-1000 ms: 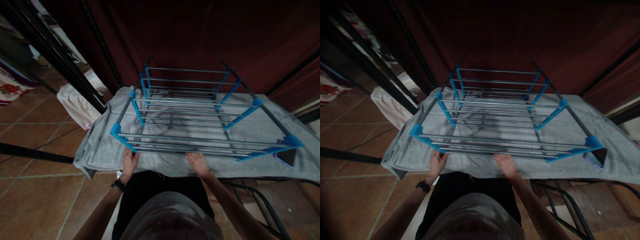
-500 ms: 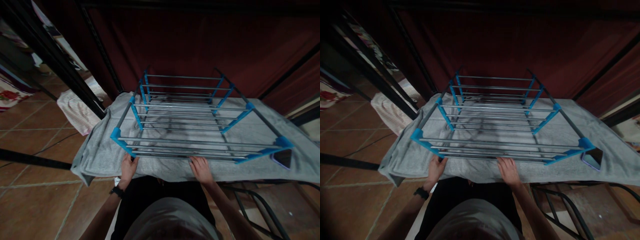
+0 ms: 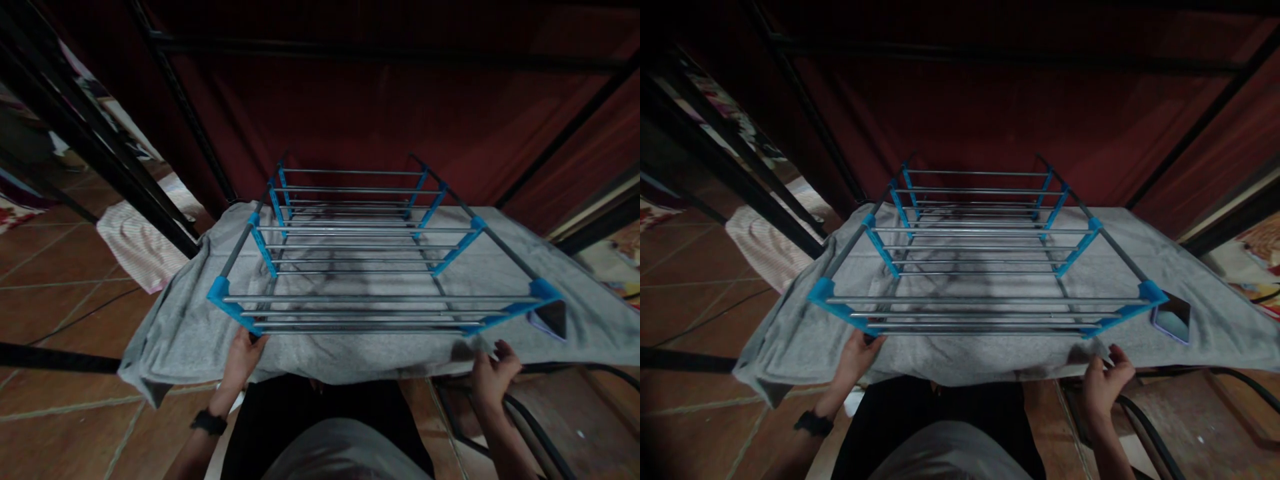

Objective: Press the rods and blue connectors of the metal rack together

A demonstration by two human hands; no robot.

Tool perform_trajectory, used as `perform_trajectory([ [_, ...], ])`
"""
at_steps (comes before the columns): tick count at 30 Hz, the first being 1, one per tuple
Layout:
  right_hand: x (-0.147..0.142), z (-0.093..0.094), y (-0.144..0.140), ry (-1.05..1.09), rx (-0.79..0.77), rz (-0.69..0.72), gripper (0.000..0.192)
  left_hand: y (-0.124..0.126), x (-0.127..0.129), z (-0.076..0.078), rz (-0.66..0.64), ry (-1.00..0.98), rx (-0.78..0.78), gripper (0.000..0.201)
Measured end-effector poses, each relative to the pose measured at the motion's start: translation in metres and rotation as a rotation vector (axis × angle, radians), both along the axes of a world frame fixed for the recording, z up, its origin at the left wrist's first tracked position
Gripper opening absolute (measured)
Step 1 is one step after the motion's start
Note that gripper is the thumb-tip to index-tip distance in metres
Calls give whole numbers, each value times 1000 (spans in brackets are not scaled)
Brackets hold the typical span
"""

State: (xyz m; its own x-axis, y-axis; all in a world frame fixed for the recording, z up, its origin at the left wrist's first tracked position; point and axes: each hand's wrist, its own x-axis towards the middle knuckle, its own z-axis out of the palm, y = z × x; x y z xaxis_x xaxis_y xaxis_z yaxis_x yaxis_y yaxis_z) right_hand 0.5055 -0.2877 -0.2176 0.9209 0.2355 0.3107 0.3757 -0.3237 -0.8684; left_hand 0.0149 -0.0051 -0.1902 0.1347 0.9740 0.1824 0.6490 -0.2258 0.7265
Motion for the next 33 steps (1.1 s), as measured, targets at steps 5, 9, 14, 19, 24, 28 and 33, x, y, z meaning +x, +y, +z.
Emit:
perform_trajectory([
  [5, 34, 2, 16, 16, -48, -44, 62, 0, -1, 4, -4, -23, -60, 38],
  [9, 47, -6, 30, 114, -5, 98, 46, 0, -2, 6, 39, -21, -102, 38],
  [14, 51, -24, 37, 172, -50, 102, 40, 0, 1, 7, 82, -43, -164, 37],
  [19, 52, -31, 36, 164, -32, 127, 44, -5, 5, 7, 89, -60, -110, 36],
  [24, 53, -32, 36, 175, -85, 97, 46, -12, 9, 3, 136, -12, -58, 39],
  [28, 51, -33, 37, 177, -132, 89, 45, -12, 9, 2, 168, 92, -96, 39],
  [33, 44, -29, 40, 142, -108, 78, 42, -13, 10, 2, 221, 145, -164, 37],
])
